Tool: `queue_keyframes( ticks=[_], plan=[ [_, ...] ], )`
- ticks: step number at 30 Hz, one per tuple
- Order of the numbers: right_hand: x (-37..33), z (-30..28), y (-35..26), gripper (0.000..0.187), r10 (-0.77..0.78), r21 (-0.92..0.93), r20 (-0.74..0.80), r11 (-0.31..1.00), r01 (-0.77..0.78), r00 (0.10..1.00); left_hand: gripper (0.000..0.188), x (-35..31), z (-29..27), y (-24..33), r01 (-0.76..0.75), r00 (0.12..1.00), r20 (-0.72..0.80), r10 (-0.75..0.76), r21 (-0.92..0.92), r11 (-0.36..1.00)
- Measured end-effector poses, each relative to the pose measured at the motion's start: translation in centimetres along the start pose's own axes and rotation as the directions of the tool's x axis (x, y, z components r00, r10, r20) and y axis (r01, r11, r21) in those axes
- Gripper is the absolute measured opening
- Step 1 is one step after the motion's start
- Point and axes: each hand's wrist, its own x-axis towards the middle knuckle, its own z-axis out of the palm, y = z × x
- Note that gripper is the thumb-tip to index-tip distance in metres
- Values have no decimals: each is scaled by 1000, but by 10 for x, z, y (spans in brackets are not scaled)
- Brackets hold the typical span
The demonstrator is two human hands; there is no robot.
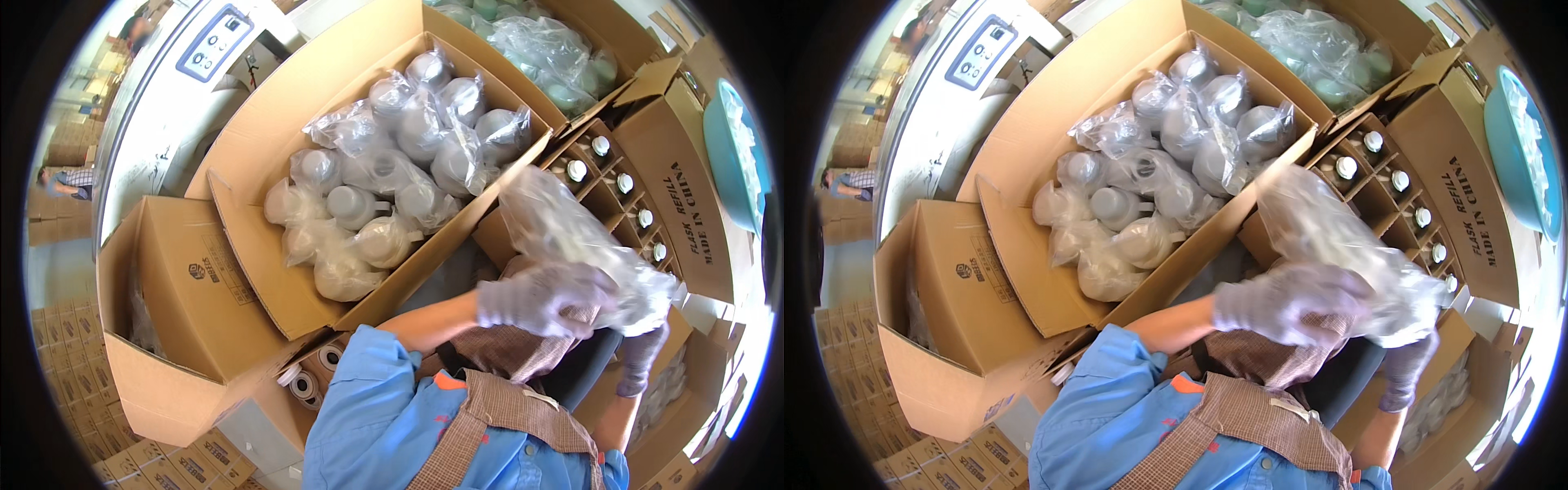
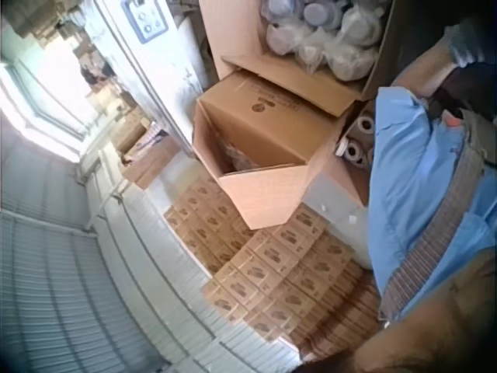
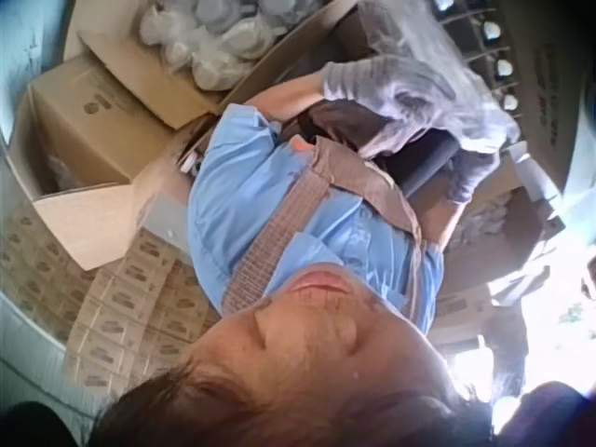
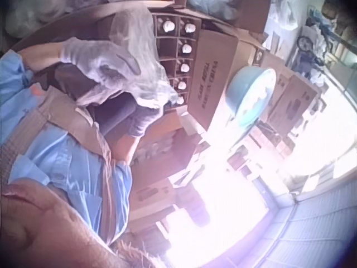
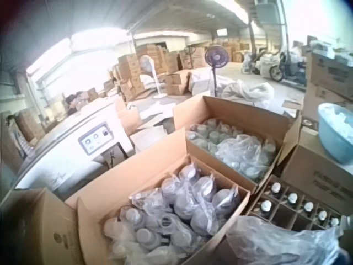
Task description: The person assembles thermos flasks by inserting inner liners into outer shells, screwing on lids, and wrapping the finished units in plastic bags. They handle both white and green flasks, placing the wrapped items into cardboard boxes.
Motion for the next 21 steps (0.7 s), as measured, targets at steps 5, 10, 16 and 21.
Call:
queue_keyframes(
  ticks=[5, 10, 16, 21],
  plan=[
    [-116, -85, 141, 20, 290, -241, -407, 881, -408, 866, 21, -102, -145, -23, 794, 607, -620, -498, 441, 419],
    [-348, -63, 265, 35, 838, -731, -43, 345, -589, 544, 36, -246, -247, -113, 327, 292, -465, -836, 870, -369],
    [-383, -58, 242, 44, 956, -809, 190, 281, -516, 224, 35, -264, -262, -177, 92, 207, -396, -895, 918, -385],
    [-280, -100, 141, 49, 879, -812, 173, 383, -441, 443, 33, -238, -256, -144, 136, 139, -430, -892, 901, -413]
  ],
)
